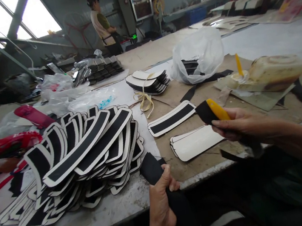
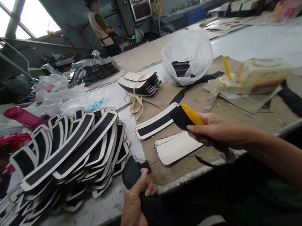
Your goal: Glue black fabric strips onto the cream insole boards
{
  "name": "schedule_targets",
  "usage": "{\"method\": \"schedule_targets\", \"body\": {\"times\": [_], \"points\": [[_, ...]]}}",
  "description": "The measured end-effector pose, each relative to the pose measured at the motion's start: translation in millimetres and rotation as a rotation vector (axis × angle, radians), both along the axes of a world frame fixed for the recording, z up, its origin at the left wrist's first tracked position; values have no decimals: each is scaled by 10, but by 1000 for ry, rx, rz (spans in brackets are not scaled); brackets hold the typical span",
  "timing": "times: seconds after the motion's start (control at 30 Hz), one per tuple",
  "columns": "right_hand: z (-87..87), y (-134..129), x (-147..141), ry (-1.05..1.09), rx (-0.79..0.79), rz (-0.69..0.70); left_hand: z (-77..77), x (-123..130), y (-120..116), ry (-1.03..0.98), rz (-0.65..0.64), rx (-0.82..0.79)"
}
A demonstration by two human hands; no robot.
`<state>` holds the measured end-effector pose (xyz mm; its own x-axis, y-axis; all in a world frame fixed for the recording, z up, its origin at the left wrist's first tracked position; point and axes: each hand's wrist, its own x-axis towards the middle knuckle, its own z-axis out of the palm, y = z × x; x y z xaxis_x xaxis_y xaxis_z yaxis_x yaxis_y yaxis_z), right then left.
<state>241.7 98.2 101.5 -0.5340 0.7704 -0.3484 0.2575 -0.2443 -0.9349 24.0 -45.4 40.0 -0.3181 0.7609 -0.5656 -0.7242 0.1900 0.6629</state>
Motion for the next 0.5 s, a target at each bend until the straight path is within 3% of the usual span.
{"method": "schedule_targets", "body": {"times": [0.1,0.23,0.33,0.5], "points": [[-109,96,71,-254,144,199,-57,19,95,107,-19,-61],[-284,202,-141,-514,445,463,-182,99,260,194,-5,-133],[-359,292,-365,-604,419,658,-255,119,365,245,-29,-184],[-417,445,-606,-634,315,783,-284,103,474,314,-122,-228]]}}
